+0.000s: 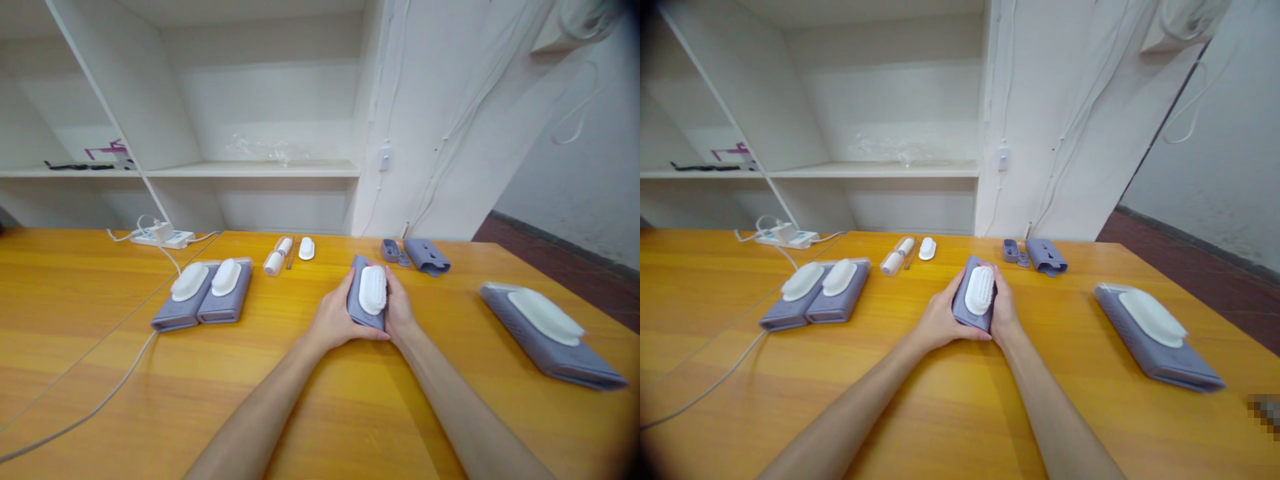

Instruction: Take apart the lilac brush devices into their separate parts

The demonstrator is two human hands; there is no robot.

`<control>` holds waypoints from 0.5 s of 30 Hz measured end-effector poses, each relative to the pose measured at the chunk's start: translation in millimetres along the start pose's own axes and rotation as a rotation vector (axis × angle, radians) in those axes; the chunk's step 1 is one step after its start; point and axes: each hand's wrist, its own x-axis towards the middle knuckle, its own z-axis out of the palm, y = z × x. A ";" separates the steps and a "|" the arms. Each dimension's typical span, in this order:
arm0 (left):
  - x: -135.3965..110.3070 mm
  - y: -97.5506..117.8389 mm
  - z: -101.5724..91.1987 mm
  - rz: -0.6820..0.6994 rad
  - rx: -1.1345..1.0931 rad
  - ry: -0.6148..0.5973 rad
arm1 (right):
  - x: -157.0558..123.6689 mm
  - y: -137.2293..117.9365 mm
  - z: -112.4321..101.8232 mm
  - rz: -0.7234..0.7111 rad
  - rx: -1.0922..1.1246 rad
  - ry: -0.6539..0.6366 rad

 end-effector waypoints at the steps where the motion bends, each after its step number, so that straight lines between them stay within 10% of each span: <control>1: -0.2 -0.3 0.3 0.015 -0.011 0.009 | -0.8 -0.3 0.1 -0.010 0.001 -0.010; 15: -0.2 -5.4 1.6 0.032 0.204 0.158 | -12.0 11.0 -1.3 -0.349 -0.482 0.019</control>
